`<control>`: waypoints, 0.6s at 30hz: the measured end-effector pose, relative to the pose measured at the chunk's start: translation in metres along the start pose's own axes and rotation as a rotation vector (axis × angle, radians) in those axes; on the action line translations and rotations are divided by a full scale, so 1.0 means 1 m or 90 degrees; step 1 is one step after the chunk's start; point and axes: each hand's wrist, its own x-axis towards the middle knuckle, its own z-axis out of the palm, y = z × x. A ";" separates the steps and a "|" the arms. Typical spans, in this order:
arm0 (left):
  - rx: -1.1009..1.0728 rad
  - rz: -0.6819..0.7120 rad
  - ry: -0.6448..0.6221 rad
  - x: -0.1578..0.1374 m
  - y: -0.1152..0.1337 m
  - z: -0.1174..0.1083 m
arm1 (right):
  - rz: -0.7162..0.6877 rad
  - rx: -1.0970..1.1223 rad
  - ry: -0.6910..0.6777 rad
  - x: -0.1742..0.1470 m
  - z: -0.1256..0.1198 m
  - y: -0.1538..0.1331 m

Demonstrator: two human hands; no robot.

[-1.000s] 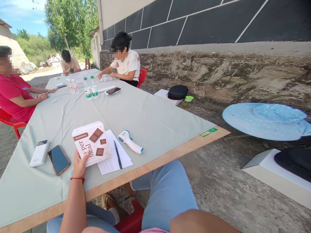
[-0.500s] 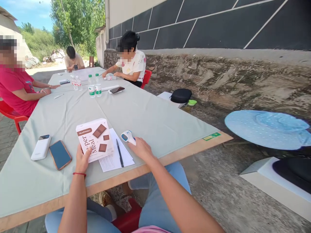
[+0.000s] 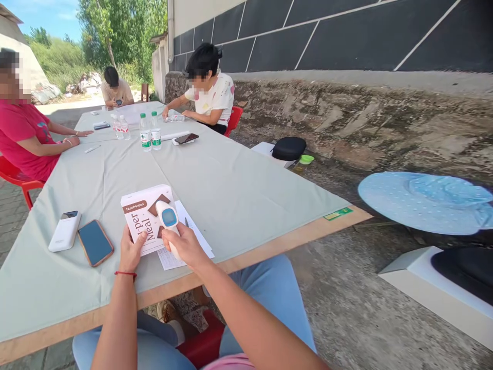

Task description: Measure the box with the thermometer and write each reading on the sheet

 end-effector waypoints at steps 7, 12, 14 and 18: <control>-0.031 -0.021 -0.017 0.001 -0.004 -0.001 | 0.032 -0.016 0.046 0.000 0.002 0.008; -0.012 -0.010 -0.016 0.002 -0.005 -0.001 | 0.035 -0.014 0.055 -0.001 0.002 0.004; -0.006 -0.006 -0.011 0.002 -0.006 -0.001 | 0.031 -0.034 0.056 -0.002 0.002 0.001; -0.018 -0.013 -0.015 0.002 -0.004 0.000 | 0.038 -0.039 0.057 -0.003 0.003 -0.002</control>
